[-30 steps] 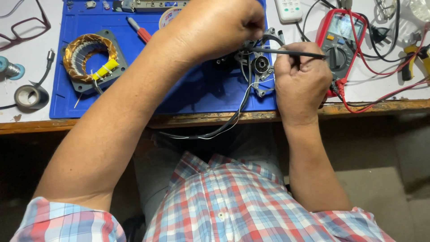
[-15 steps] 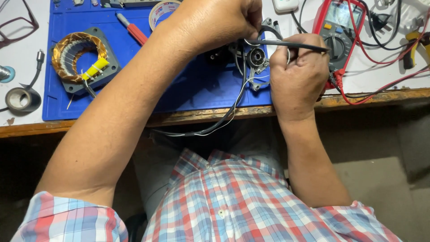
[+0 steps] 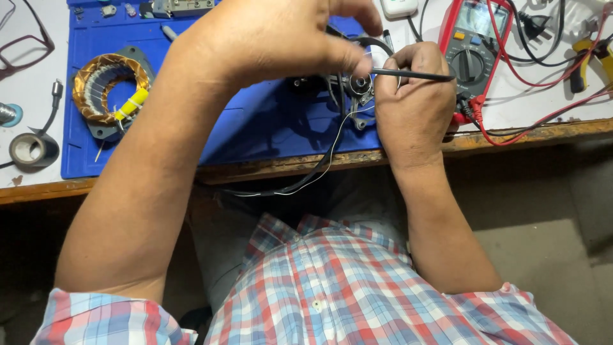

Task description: Connecting electrical wires to a switch and other components on a repair bench.

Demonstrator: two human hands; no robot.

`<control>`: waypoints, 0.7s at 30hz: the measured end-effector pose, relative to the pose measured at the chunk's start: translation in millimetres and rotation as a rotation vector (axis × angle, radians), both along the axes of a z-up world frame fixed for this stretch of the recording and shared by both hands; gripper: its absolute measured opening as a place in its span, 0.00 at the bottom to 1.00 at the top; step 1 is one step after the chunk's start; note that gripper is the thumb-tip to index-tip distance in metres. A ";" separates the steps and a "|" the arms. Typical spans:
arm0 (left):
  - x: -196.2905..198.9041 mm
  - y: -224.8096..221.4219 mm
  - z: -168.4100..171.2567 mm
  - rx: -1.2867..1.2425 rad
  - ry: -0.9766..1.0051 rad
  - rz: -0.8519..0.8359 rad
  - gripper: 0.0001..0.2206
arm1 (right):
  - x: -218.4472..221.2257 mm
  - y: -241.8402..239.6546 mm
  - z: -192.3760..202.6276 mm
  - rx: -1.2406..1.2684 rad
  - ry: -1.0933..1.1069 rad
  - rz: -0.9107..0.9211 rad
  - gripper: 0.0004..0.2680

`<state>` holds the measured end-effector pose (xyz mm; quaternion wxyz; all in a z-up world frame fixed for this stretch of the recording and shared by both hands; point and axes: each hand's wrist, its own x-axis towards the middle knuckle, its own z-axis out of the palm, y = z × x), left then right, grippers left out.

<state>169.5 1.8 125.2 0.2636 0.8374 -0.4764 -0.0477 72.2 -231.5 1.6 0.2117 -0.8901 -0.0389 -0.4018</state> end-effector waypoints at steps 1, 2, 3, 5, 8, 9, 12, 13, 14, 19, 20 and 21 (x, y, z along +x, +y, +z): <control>-2.6 2.7 -12.3 0.001 0.001 0.000 0.24 | -1.1 -0.8 0.4 0.001 0.001 0.000 0.03; -5.3 7.2 -24.0 0.015 -0.248 -0.006 0.21 | -0.8 -0.3 1.0 0.018 0.006 0.002 0.03; -8.1 11.8 -35.6 0.029 -0.493 -0.017 0.19 | -0.7 0.3 1.7 0.034 0.011 0.004 0.02; -14.0 15.6 -52.2 0.041 -0.643 0.083 0.12 | -2.6 0.3 2.3 0.045 0.027 0.010 0.02; -27.8 20.9 -67.4 0.074 -0.851 0.240 0.10 | -1.9 -0.2 1.7 0.041 0.029 0.010 0.02; -33.7 22.3 -71.5 0.097 -0.904 0.306 0.08 | -1.6 -1.0 1.1 0.025 0.020 0.012 0.03; -76.1 6.1 -76.1 0.038 -0.811 0.473 0.14 | -0.5 0.1 1.2 -0.007 0.046 -0.013 0.03; -88.0 -11.4 -82.2 0.039 -0.811 0.471 0.14 | -0.9 -1.7 -0.5 -0.006 0.046 -0.014 0.03; -100.4 -28.1 -88.5 0.021 -0.887 0.562 0.09 | -0.3 -2.8 -2.0 0.003 0.028 -0.008 0.03; -110.5 -87.4 -115.5 -0.018 -0.954 0.798 0.09 | 0.7 -8.1 -9.0 0.043 -0.012 0.042 0.03; -110.2 -88.7 -113.0 0.049 -0.895 0.768 0.06 | 2.4 -9.5 -10.8 0.035 -0.017 0.041 0.03; -109.5 -90.6 -110.3 0.115 -0.836 0.738 0.05 | 4.5 -11.6 -12.4 0.027 -0.023 0.040 0.02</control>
